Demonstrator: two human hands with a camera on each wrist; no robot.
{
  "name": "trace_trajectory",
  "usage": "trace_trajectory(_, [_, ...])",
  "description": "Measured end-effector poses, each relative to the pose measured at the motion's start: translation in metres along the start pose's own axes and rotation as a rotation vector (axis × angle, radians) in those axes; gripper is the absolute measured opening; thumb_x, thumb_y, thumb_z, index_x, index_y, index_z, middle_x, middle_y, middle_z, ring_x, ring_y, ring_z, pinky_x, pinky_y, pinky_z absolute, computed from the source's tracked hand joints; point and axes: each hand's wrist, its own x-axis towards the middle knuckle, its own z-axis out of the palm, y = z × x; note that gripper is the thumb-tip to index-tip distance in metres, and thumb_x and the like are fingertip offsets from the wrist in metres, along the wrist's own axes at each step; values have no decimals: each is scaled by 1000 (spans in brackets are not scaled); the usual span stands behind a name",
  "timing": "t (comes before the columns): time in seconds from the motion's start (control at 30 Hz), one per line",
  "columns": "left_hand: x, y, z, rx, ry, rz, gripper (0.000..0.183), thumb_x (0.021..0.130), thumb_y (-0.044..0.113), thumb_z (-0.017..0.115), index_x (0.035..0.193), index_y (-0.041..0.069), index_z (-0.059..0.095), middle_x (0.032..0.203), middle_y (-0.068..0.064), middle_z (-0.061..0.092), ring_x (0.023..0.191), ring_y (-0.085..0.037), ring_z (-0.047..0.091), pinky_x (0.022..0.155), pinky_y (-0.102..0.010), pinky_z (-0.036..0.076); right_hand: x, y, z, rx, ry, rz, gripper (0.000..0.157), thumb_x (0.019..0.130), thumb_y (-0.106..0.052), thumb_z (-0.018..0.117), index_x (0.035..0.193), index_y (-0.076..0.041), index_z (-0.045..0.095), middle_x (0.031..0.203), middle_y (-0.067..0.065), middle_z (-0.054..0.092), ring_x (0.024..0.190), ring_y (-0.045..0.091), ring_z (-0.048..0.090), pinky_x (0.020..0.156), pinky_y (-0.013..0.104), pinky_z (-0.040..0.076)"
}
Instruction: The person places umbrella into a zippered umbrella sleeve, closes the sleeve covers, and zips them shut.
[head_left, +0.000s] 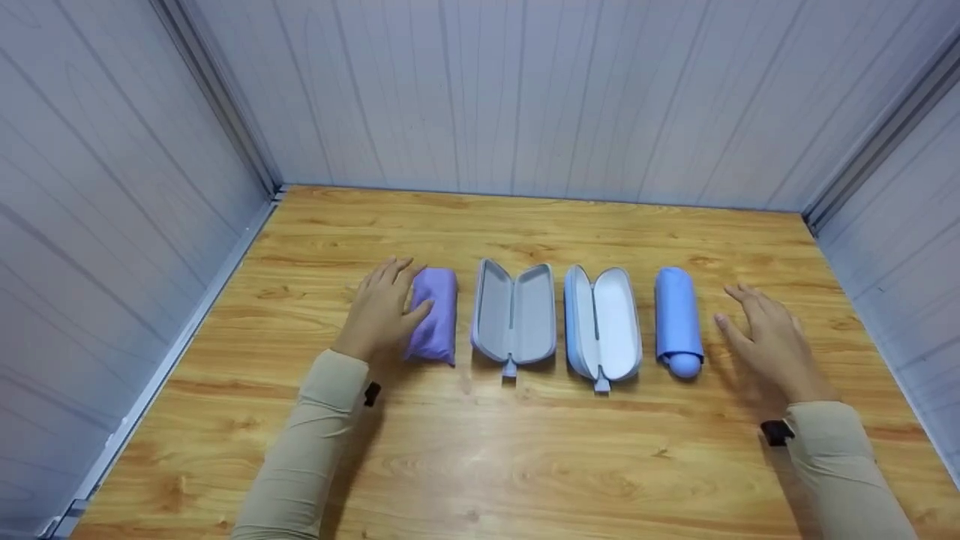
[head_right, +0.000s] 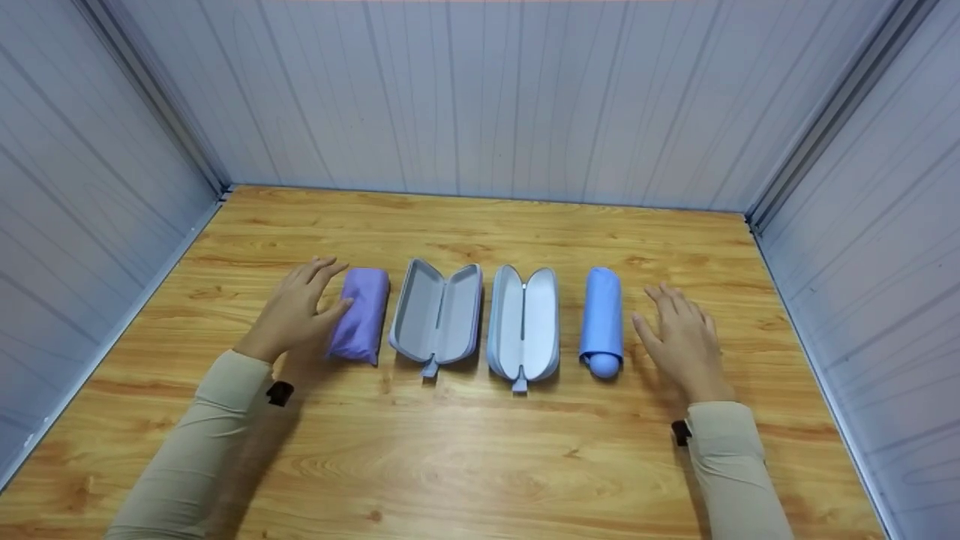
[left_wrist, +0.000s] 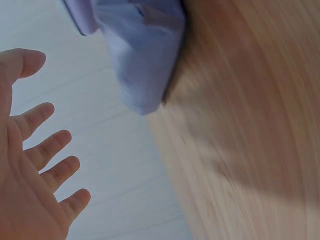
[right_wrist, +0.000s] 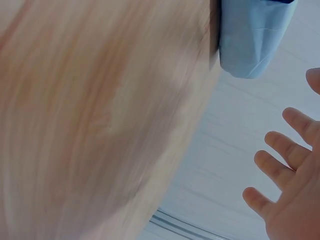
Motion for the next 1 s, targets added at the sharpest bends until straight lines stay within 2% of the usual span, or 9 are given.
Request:
trace_trajectory(0.1, [2, 8, 1, -55, 0, -3, 61, 98, 39, 60, 149, 9, 46, 149, -17, 45, 139, -36, 37, 115, -55, 26, 1, -2, 2, 26, 19, -29, 57, 104, -37, 53, 148, -1, 45, 150, 30, 38, 134, 55, 33, 101, 79, 18])
trace_trajectory(0.3, [8, 29, 3, -271, 19, -23, 58, 98, 30, 63, 149, 10, 46, 142, -15, 52, 135, -31, 44, 112, -52, 33, 5, -8, 4, 136, 34, -62, 52, 104, -28, 57, 144, 3, 47, 144, 31, 45, 131, 55, 36, 102, 74, 25])
trace_trajectory(0.5, [12, 49, 8, -450, 32, 49, 55, 99, 18, 64, 148, 4, 45, 142, -14, 53, 135, -27, 44, 113, -43, 34, 7, -18, 4, 251, 40, -83, 48, 102, -20, 59, 142, 5, 49, 140, 32, 47, 130, 54, 37, 100, 72, 30])
trace_trajectory(0.67, [15, 63, 12, -538, 26, 114, 55, 98, 14, 64, 149, 6, 44, 143, -12, 53, 135, -23, 44, 113, -40, 34, 9, -27, 4, 279, 32, -66, 48, 102, -18, 59, 144, 2, 48, 142, 31, 46, 131, 53, 37, 99, 73, 30])
trace_trajectory(0.8, [15, 76, 16, -598, -3, 112, 56, 98, 15, 63, 150, 8, 43, 144, -7, 51, 135, -19, 44, 112, -39, 35, 9, -32, 4, 312, 22, -61, 49, 103, -19, 59, 145, 1, 47, 143, 29, 46, 132, 52, 38, 100, 72, 31])
trace_trajectory(1.0, [18, 95, 28, -640, -53, 139, 57, 97, 15, 63, 150, 6, 43, 145, -9, 50, 134, -19, 45, 112, -37, 35, 11, -40, 6, 351, 8, -37, 48, 103, -23, 58, 144, -1, 49, 142, 25, 47, 132, 48, 39, 102, 69, 33])
